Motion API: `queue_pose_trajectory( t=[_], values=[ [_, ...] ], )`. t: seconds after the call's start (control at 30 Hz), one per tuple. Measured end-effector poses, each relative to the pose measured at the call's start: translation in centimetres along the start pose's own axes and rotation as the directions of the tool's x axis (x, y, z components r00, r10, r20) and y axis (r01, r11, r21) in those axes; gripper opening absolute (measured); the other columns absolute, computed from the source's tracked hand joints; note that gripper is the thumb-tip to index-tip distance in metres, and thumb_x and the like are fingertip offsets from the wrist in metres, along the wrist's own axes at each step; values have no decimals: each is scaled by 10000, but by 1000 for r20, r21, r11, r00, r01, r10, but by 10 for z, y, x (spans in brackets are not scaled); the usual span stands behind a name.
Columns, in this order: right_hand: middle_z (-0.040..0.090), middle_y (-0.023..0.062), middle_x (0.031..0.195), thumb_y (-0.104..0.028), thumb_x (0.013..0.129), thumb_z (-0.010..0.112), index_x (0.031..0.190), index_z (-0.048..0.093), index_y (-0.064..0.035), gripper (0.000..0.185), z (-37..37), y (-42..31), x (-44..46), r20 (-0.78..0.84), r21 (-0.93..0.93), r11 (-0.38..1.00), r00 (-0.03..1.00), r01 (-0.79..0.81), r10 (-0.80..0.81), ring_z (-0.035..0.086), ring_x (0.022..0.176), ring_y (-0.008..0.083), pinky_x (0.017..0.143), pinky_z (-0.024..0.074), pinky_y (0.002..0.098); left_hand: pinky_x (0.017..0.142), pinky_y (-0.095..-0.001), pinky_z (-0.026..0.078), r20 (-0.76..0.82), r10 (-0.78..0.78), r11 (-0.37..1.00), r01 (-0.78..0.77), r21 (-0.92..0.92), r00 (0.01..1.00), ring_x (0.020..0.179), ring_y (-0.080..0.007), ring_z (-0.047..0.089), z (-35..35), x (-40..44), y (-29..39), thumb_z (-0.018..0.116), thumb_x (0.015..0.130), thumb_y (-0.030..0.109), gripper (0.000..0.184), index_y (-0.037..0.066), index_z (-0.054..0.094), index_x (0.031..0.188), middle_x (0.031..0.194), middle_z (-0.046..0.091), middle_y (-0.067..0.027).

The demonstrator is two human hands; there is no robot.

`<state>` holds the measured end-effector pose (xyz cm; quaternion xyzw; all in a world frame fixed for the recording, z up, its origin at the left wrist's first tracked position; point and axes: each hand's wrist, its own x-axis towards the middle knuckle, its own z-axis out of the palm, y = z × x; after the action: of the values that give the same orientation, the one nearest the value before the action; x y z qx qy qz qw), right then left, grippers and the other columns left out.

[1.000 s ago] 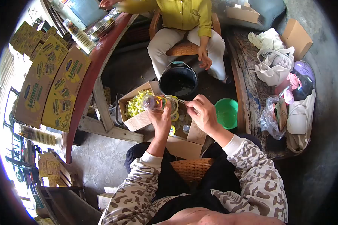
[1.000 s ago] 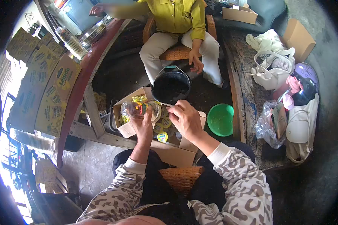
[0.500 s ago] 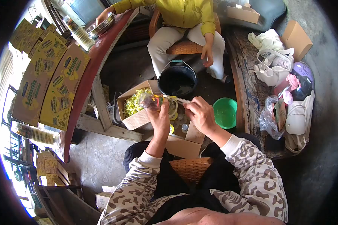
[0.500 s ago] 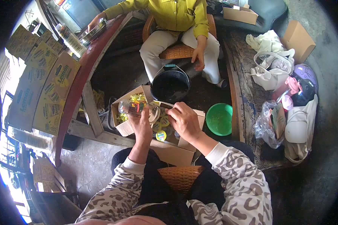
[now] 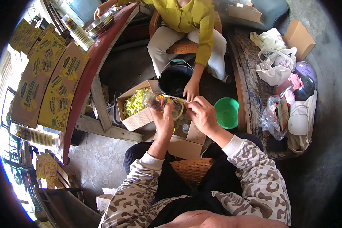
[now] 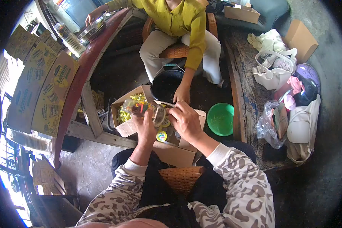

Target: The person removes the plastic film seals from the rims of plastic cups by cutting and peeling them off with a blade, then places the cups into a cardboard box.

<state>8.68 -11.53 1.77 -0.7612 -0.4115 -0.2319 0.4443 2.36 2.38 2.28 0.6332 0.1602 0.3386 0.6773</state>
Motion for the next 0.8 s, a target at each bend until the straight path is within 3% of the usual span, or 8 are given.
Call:
queue_pose_trajectory(
  t=[0.1,0.17,0.4,0.47,0.57,0.8],
  values=[
    [543,73,814,0,692,759,893,646,-45,235,-2,-4,1,4,22,1000,1000,-11,11,605,753,249,653,516,367,876,-316,431,-45,42,999,-43,-29,998,957,-159,525,-3,5,-2,612,903,79,258,8,498,1124,1056,565,-72],
    [537,73,805,-4,690,759,870,637,-47,221,-2,-4,1,11,6,1000,1000,-24,23,602,756,247,654,516,365,880,-323,430,-18,47,997,-46,57,999,959,-169,525,-4,3,2,619,901,97,271,-2,495,1121,1058,563,-80],
    [523,68,793,-13,693,752,821,608,-58,198,-3,-3,-1,38,-35,999,999,-29,30,594,769,248,659,515,358,874,-319,429,15,43,994,-44,100,999,947,-164,518,-4,1,-3,630,891,97,271,9,496,1110,1031,551,-68],
    [557,67,797,9,706,725,825,646,-58,158,-1,-2,-1,28,-7,998,998,-64,64,615,702,271,589,507,378,851,-302,436,-13,-5,1000,5,-1,1000,922,-150,518,0,0,-1,631,882,76,265,17,494,1101,1013,548,-58],
    [567,70,800,7,719,715,821,646,-45,134,4,5,-4,47,61,988,989,-140,137,620,707,271,592,505,375,814,-281,445,-6,-41,997,40,-71,999,900,-130,522,-1,2,-5,632,868,43,273,29,488,1100,1005,547,-44],
    [575,97,779,-42,752,720,791,642,-38,87,0,8,-3,125,116,970,972,-212,198,625,726,301,635,518,389,720,-253,460,63,58,998,-55,-43,996,818,-89,537,-3,8,-9,649,868,8,265,49,498,1082,960,573,-18]
  ],
)
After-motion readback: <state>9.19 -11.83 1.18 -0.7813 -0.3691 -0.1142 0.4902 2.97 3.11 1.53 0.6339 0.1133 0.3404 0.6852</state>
